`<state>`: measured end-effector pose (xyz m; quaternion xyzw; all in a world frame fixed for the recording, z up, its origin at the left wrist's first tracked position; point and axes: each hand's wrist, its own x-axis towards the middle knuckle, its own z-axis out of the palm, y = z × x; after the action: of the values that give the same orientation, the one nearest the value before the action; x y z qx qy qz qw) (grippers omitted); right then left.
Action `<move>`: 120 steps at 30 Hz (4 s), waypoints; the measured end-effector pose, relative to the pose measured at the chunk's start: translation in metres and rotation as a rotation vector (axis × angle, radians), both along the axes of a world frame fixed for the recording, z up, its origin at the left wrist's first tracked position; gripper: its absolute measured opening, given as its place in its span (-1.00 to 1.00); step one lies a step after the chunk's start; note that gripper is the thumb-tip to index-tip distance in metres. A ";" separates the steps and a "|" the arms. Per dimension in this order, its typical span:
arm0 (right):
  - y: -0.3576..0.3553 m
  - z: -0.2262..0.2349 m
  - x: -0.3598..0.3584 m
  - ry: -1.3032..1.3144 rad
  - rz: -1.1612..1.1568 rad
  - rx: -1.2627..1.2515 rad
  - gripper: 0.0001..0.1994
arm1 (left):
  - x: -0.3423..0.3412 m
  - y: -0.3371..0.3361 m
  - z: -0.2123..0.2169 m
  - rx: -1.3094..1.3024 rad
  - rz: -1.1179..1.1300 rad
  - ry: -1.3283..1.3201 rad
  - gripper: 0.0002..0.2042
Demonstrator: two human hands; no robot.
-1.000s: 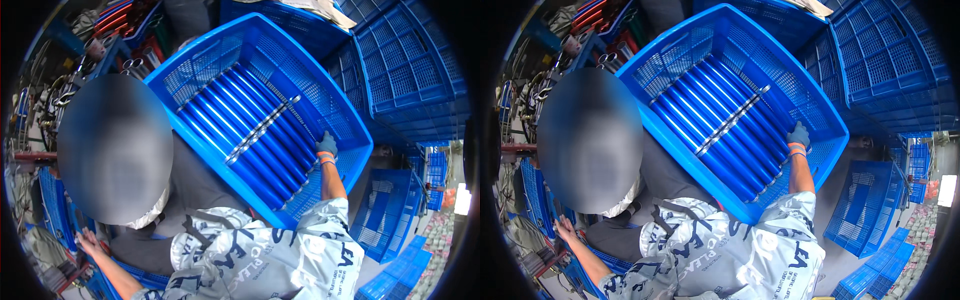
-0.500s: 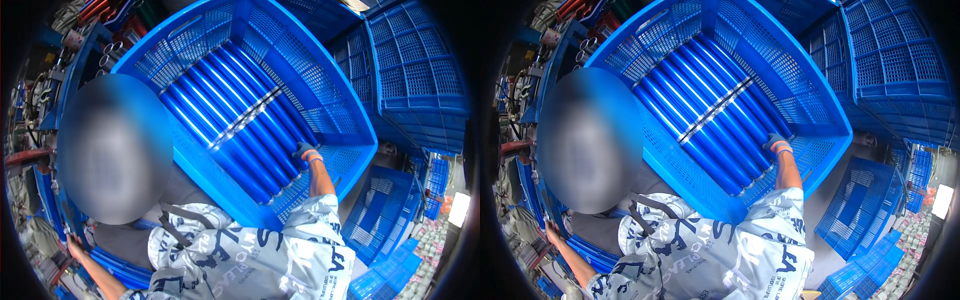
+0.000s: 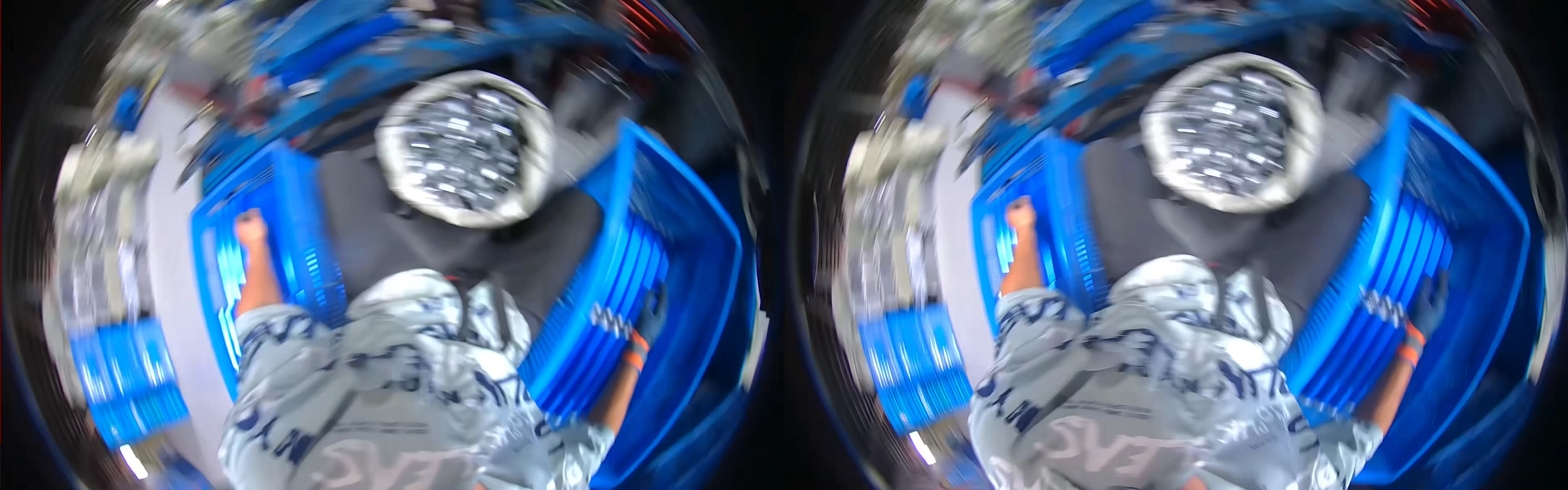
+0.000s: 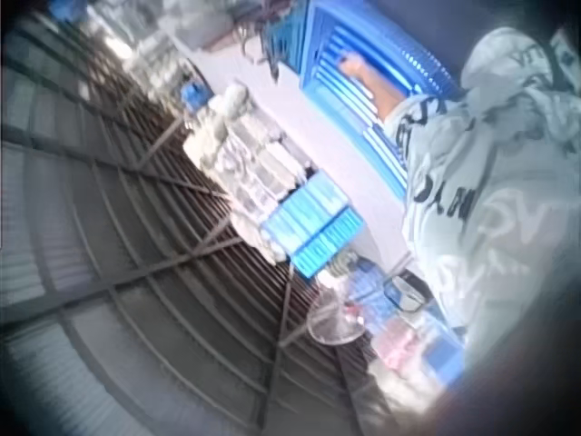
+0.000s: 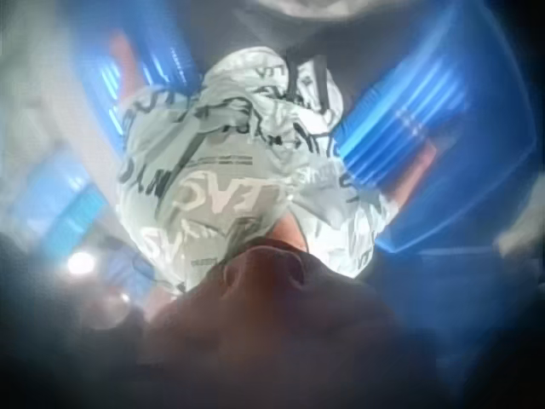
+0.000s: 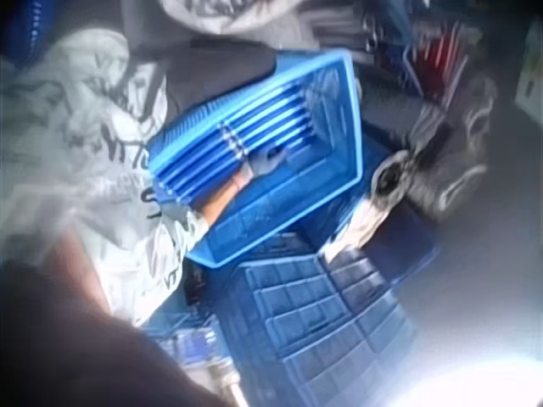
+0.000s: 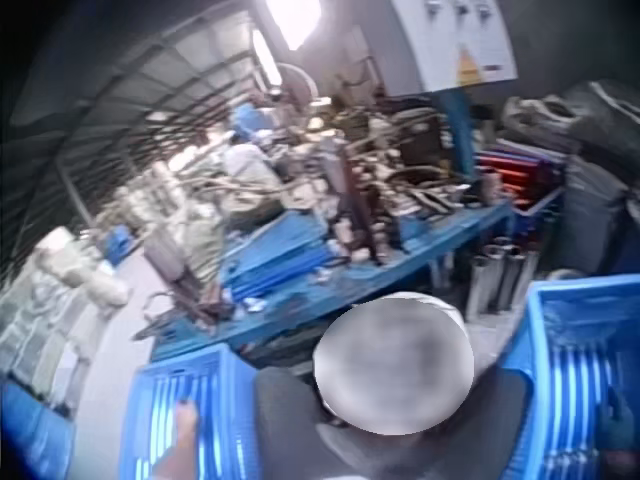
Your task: Assembling blue metal tubes by manually attaching metal caps to the ends and organizing them into a crate.
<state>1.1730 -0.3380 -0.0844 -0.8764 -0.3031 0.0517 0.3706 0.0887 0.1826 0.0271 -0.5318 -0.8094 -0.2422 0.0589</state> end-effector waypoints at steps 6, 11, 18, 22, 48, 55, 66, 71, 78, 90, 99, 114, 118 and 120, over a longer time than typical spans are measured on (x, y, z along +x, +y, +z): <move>0.321 0.158 -0.203 0.750 0.599 0.413 -0.58 | -0.052 -0.201 -0.087 -0.257 0.532 -0.083 -0.37; 0.465 0.090 -0.372 0.135 1.082 -0.141 -0.30 | -0.089 -0.229 -0.054 -0.109 0.239 -0.085 -0.47; 0.449 0.005 -0.419 -0.696 1.183 -0.376 -0.18 | -0.230 -0.363 0.019 -0.028 0.636 0.306 -0.45; 0.451 0.023 -0.439 -0.597 1.177 -0.540 -0.43 | -0.285 -0.445 0.038 -0.413 1.176 -0.012 -0.29; 0.457 -0.005 -0.439 -0.500 1.085 -0.232 -0.70 | -0.360 -0.441 0.089 -0.641 0.552 -0.096 0.38; 0.445 0.033 -0.395 -0.418 1.082 -0.213 -0.65 | -0.295 -0.385 0.129 -0.696 0.764 -0.149 0.58; 0.428 0.031 -0.385 -0.336 1.052 -0.154 -0.70 | -0.304 -0.314 0.261 -0.474 0.551 -0.192 0.04; 0.422 0.069 -0.394 -0.278 1.036 -0.037 -0.69 | -0.300 -0.348 0.234 -0.412 0.515 -0.341 -0.19; 0.410 0.078 -0.413 -0.127 0.686 -0.378 -0.21 | -0.276 -0.405 0.166 -0.259 0.462 -0.605 -0.48; 0.393 0.084 -0.389 0.346 0.574 -0.071 -0.02 | -0.218 -0.418 0.161 0.177 0.284 -0.855 -0.65; 0.430 0.142 -0.414 1.878 0.478 0.409 -0.02 | -0.089 -0.102 0.241 0.199 -0.100 -0.252 -0.30; 0.405 0.270 -0.423 1.459 0.940 0.582 -0.11 | 0.317 -0.066 0.298 -0.234 -1.105 0.128 -0.32; 0.405 0.256 -0.422 1.292 1.013 0.579 -0.12 | 0.316 -0.065 0.295 -0.240 -1.109 0.154 -0.32; 0.405 0.255 -0.420 1.211 1.037 0.521 -0.12 | 0.313 -0.064 0.292 -0.256 -1.105 0.140 -0.31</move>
<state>0.7525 0.0674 0.1707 -0.3333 -0.4185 0.6054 0.5892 0.4014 0.1188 0.3192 -0.8938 -0.4280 -0.1009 -0.0879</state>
